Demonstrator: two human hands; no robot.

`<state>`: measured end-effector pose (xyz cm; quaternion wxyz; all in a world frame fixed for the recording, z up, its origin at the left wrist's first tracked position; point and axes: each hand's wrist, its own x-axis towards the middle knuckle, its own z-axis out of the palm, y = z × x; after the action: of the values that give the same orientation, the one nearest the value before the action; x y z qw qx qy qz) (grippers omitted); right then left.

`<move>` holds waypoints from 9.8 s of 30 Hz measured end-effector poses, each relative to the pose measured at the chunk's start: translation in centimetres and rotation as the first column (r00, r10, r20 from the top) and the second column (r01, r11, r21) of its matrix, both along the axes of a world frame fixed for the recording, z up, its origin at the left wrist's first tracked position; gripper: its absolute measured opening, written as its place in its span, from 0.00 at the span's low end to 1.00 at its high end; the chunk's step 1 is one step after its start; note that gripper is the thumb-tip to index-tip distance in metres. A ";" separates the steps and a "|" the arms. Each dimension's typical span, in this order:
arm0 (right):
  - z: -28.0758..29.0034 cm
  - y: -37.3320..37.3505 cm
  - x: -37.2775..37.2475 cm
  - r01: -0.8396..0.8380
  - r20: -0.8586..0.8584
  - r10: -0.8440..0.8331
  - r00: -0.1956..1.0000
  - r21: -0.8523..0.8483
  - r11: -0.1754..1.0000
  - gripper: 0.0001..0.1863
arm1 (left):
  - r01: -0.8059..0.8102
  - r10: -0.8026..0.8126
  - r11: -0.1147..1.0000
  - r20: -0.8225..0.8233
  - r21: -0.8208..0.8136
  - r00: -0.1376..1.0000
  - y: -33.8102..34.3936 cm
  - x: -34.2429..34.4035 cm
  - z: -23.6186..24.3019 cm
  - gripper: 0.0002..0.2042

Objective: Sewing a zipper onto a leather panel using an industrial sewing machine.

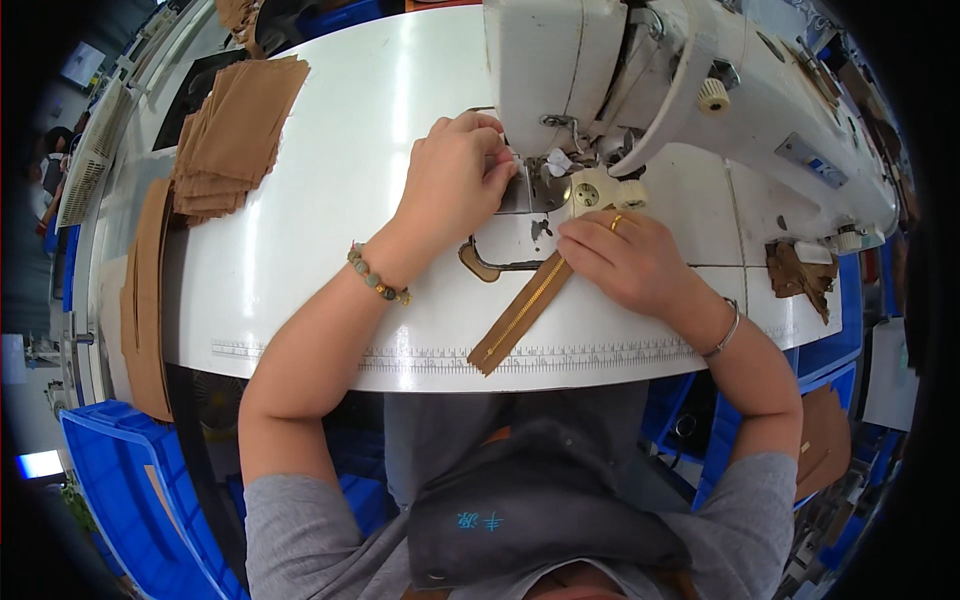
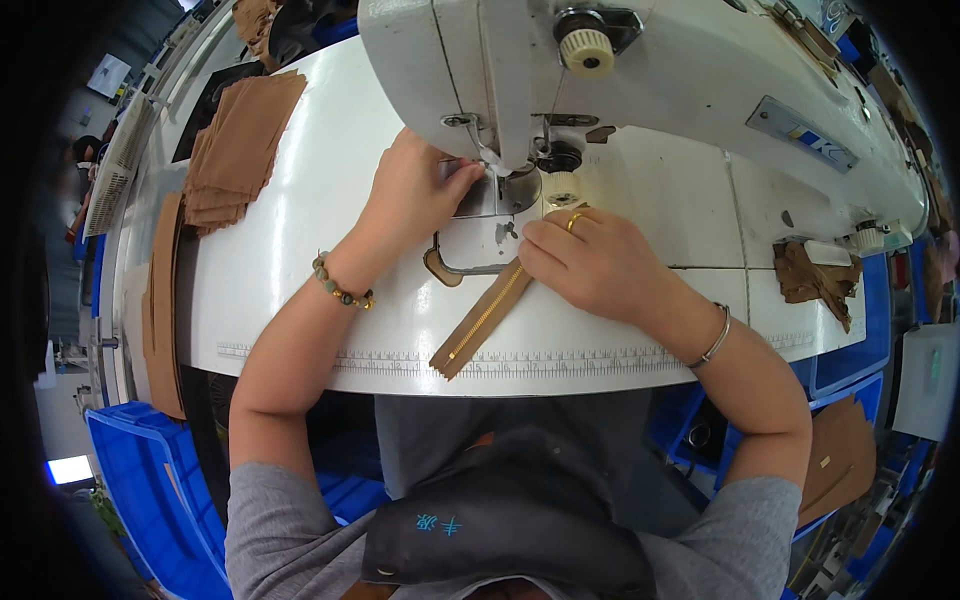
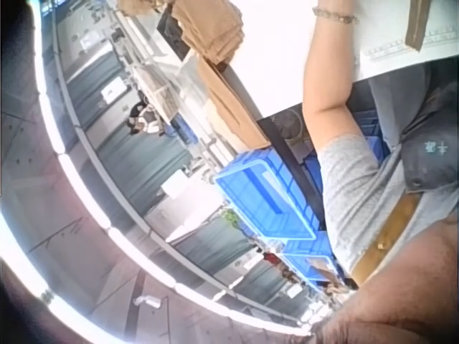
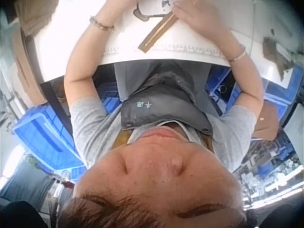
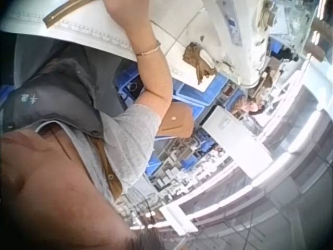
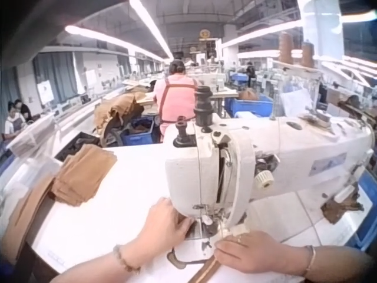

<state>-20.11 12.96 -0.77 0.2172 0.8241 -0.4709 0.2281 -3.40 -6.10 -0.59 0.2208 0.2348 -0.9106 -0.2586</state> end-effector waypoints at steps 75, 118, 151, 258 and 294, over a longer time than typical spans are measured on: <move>1.6 0.1 -0.6 -0.025 0.162 -0.070 0.984 0.518 0.855 0.23 | 0.133 0.065 0.310 -0.161 0.941 0.985 9.0 10.2 4.3 0.31; 5.0 3.5 -4.8 -0.096 0.045 0.093 0.995 0.069 0.993 0.11 | 0.295 -0.248 0.842 0.161 -0.451 0.955 6.9 5.8 0.1 0.19; 0.7 -0.3 0.4 0.161 -0.065 -0.150 0.987 0.227 0.961 0.18 | 0.275 -0.260 0.915 0.088 -0.297 0.962 6.7 5.5 0.7 0.37; 0.1 -0.6 1.3 -0.029 0.173 0.021 0.985 0.041 0.999 0.13 | 0.214 -0.167 0.872 0.143 -0.441 0.976 6.8 4.7 1.1 0.30; -0.6 0.0 1.2 0.118 0.218 -0.179 0.960 0.267 0.956 0.20 | 0.237 -0.157 0.884 0.223 -0.403 0.962 7.0 4.8 1.2 0.39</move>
<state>-18.93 12.93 -1.39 0.0691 0.7734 -0.5796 0.2471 1.40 0.94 0.60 0.1540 0.1097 -0.9806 -0.0517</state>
